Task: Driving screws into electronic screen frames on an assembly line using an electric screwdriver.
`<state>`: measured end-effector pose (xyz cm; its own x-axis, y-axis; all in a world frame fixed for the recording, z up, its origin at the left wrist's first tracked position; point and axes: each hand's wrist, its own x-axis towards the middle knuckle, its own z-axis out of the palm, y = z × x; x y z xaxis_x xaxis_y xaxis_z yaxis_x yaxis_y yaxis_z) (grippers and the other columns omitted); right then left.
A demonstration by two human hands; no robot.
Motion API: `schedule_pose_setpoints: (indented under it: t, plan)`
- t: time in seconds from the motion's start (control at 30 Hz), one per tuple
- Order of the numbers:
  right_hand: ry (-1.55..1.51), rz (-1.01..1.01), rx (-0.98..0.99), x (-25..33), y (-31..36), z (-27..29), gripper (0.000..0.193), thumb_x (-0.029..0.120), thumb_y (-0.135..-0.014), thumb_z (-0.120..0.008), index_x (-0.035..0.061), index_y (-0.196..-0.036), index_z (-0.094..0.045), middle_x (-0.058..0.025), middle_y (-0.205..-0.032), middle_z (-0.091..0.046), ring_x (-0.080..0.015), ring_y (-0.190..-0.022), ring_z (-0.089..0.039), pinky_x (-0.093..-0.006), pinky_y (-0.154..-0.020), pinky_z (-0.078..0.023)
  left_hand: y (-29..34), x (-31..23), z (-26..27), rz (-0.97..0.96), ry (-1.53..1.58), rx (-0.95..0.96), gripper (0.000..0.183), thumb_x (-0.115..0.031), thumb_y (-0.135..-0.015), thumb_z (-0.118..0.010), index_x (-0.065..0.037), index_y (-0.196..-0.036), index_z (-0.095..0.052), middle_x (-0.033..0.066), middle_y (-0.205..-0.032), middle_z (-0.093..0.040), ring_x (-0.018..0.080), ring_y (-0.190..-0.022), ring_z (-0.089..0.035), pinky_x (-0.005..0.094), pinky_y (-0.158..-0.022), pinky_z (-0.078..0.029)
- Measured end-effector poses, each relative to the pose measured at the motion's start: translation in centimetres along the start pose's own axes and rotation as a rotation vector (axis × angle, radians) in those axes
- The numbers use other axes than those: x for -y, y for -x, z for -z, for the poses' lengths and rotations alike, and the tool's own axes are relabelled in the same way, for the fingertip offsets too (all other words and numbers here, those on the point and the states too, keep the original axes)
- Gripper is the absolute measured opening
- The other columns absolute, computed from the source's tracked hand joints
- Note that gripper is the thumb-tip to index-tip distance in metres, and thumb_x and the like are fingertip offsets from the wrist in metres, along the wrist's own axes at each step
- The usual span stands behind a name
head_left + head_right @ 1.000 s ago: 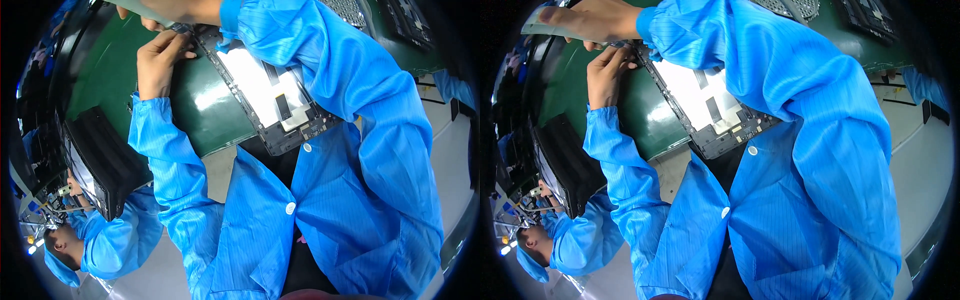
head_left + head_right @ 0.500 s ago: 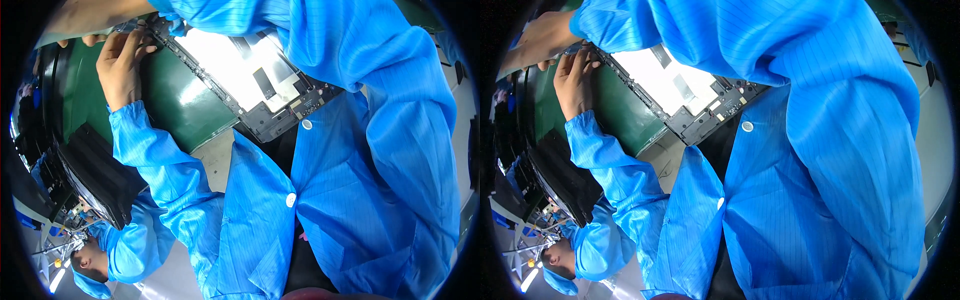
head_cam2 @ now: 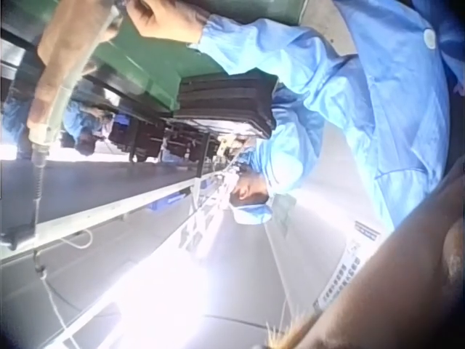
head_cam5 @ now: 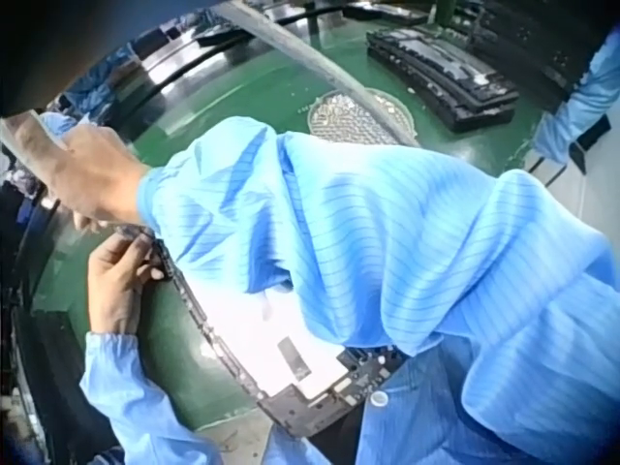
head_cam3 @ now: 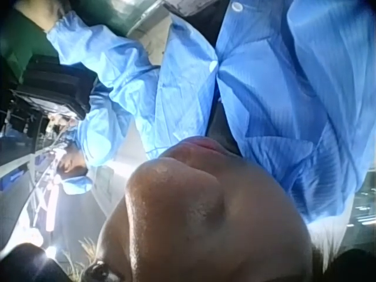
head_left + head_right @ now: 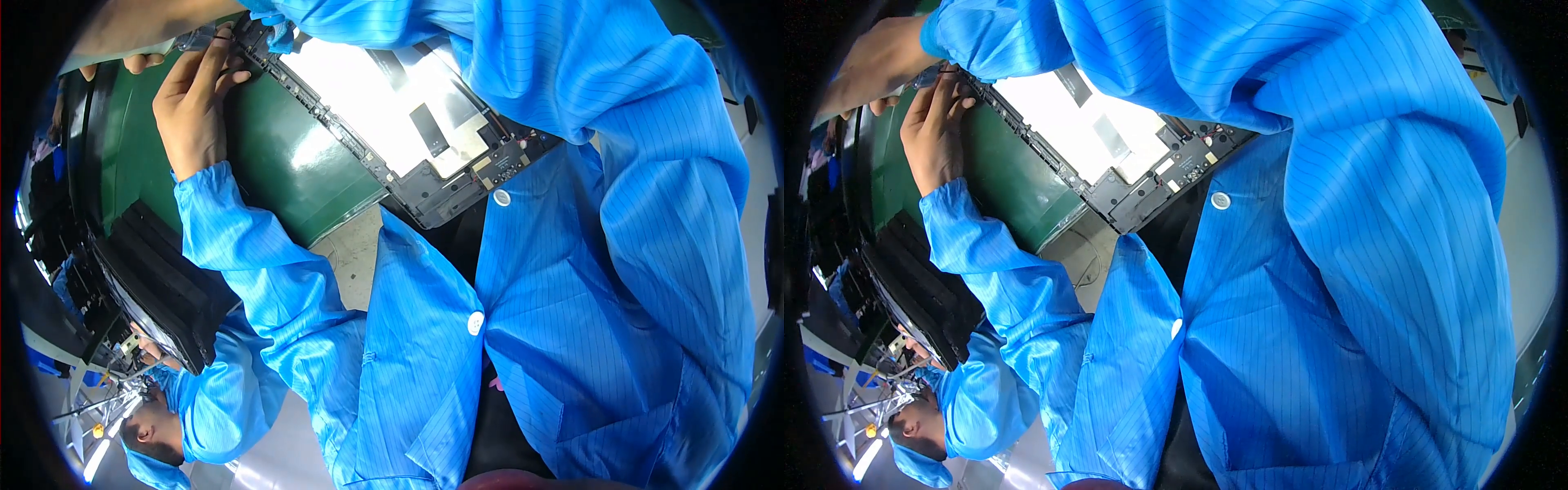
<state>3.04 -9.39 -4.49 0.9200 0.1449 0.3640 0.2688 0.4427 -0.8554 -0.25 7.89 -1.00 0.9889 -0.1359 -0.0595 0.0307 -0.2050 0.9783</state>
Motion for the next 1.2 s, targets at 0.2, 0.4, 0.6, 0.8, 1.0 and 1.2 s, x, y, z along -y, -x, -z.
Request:
schedule_pose_setpoints:
  t: [0.2, 0.4, 0.6, 0.8, 1.0, 1.2]
  plan:
    - [0.004, -0.048, -0.045, -1.2, 1.1, 1.2, 0.093, 0.093, -0.079, -0.029, 0.0038, -0.068, -0.053, -0.0048, -0.058, -0.051, -0.0123, -0.045, -0.053, -0.0267, -0.041, -0.042, -0.6, 1.0, -0.7, -0.013, 0.04, 0.041, 0.026, -0.012, -0.095, -0.068, 0.006, -0.114, -0.069, 0.0117, -0.107, -0.071, 0.0168, -0.092, -0.069, 0.0273, -0.072, -0.057]
    - [-0.031, -0.09, -0.066, -2.1, 1.9, 1.3, 0.093, 0.093, -0.079, -0.029, 0.0036, -0.069, -0.054, -0.0049, -0.058, -0.051, -0.0123, -0.045, -0.053, -0.0267, -0.041, -0.041, -0.4, 0.5, -0.7, -0.011, 0.02, 0.023, 0.025, -0.012, -0.094, -0.069, 0.006, -0.112, -0.069, 0.0118, -0.105, -0.071, 0.0169, -0.089, -0.067, 0.0278, -0.072, -0.058]
    - [-0.058, -0.121, -0.079, -2.8, 2.1, 1.4, 0.094, 0.093, -0.079, -0.028, 0.0034, -0.069, -0.054, -0.005, -0.059, -0.051, -0.0123, -0.045, -0.053, -0.0266, -0.041, -0.041, -0.6, 0.4, -0.4, -0.017, -0.005, 0.0, 0.025, -0.012, -0.093, -0.071, 0.006, -0.109, -0.07, 0.0112, -0.099, -0.071, 0.0171, -0.088, -0.067, 0.0281, -0.071, -0.058]
    - [-0.03, -0.095, 0.014, -1.4, -1.9, 1.0, 0.094, 0.093, -0.079, -0.028, 0.0032, -0.07, -0.055, -0.005, -0.059, -0.051, -0.0124, -0.045, -0.053, -0.0265, -0.041, -0.041, -0.8, 0.8, -0.3, -0.029, 0.025, 0.053, 0.02, -0.006, -0.094, -0.066, 0.009, -0.106, -0.069, 0.0119, -0.096, -0.07, 0.0168, -0.079, -0.067, 0.0282, -0.068, -0.058]
    - [-0.005, -0.076, 0.171, 0.4, -6.9, -1.5, 0.094, 0.093, -0.079, -0.027, 0.0031, -0.071, -0.055, -0.0051, -0.059, -0.051, -0.0124, -0.045, -0.053, -0.0264, -0.041, -0.041, -0.3, 0.2, -0.8, -0.003, 0.048, 0.1, 0.021, -0.007, -0.093, -0.066, 0.009, -0.107, -0.068, 0.0118, -0.093, -0.069, 0.0161, -0.08, -0.066, 0.0267, -0.068, -0.057]
    - [0.168, 0.1, 0.151, 6.2, -4.2, -4.3, 0.097, 0.092, -0.08, -0.023, 0.0016, -0.075, -0.057, -0.005, -0.059, -0.051, -0.0119, -0.045, -0.052, -0.0254, -0.041, -0.04, 0.1, 0.0, -0.9, 0.005, 0.065, 0.084, 0.024, -0.007, -0.092, -0.067, 0.009, -0.11, -0.067, 0.0135, -0.095, -0.071, 0.0172, -0.08, -0.067, 0.0276, -0.067, -0.06]
